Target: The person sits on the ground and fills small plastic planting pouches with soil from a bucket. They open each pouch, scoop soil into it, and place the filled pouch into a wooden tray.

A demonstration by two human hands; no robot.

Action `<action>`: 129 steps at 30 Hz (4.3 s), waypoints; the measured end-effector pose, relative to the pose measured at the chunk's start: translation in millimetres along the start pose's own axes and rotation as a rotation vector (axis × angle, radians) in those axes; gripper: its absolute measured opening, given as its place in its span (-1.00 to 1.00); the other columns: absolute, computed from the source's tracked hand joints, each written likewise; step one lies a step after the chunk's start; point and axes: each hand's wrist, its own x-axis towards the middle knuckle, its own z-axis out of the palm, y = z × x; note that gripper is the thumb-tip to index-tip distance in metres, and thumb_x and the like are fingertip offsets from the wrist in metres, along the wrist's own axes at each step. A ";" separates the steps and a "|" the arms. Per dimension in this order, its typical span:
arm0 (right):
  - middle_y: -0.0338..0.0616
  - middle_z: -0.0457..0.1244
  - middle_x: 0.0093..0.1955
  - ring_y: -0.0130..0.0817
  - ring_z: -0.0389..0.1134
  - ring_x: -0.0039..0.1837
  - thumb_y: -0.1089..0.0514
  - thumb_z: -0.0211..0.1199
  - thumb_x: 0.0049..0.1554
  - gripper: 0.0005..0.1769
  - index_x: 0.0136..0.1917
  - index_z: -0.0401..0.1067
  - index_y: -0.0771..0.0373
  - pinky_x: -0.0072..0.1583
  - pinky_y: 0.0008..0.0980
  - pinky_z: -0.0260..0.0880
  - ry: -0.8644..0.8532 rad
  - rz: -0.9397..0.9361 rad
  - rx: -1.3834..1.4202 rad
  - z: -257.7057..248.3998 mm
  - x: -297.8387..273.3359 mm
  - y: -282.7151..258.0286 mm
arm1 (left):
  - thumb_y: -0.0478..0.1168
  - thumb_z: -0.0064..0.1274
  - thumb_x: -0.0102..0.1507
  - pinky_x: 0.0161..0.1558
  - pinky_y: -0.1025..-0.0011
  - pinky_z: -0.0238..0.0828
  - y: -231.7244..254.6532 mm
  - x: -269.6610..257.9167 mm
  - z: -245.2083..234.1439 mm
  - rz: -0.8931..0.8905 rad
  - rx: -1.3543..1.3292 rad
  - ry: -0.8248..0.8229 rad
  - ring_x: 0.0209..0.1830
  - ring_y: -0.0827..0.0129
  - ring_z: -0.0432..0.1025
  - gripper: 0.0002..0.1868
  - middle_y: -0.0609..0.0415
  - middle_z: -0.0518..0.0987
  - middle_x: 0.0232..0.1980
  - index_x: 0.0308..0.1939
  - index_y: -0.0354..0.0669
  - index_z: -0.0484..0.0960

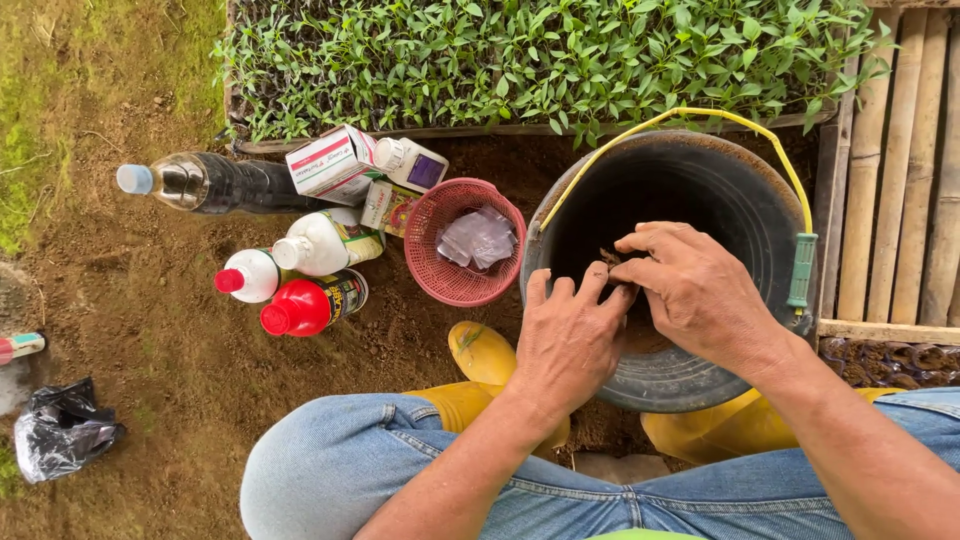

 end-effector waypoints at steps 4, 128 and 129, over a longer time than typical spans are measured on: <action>-0.27 0.36 0.11 -0.21 0.35 0.40 0.33 0.11 0.22 -0.72 -0.12 0.55 -0.02 0.33 -0.20 0.38 -0.002 -0.039 -0.098 2.4 -0.8 -1.0 | -0.12 0.04 0.27 0.22 -0.06 0.14 -1.3 -1.4 4.0 -0.007 -0.003 -0.003 -0.36 0.08 0.48 -0.74 -0.07 0.43 0.04 0.02 -0.02 0.56; -0.20 0.04 -0.41 -0.32 0.13 -0.30 -0.03 -0.02 0.32 -0.47 -0.47 0.09 0.10 -0.20 -0.34 0.16 0.459 0.688 1.568 -89.3 38.2 -44.5 | -0.03 0.25 0.16 0.39 -0.23 0.10 33.9 31.6 -49.0 0.090 0.097 0.036 -0.31 0.11 0.40 -0.43 0.11 0.43 0.03 0.25 0.17 0.49; -0.20 0.04 -0.41 -0.32 0.13 -0.30 -0.03 -0.02 0.32 -0.47 -0.47 0.09 0.10 -0.20 -0.34 0.16 0.456 0.690 1.568 -88.3 39.6 -43.0 | -0.03 0.25 0.16 0.39 -0.23 0.10 33.1 33.1 -47.3 0.087 0.095 0.034 -0.31 0.11 0.40 -0.43 0.11 0.43 0.03 0.25 0.17 0.49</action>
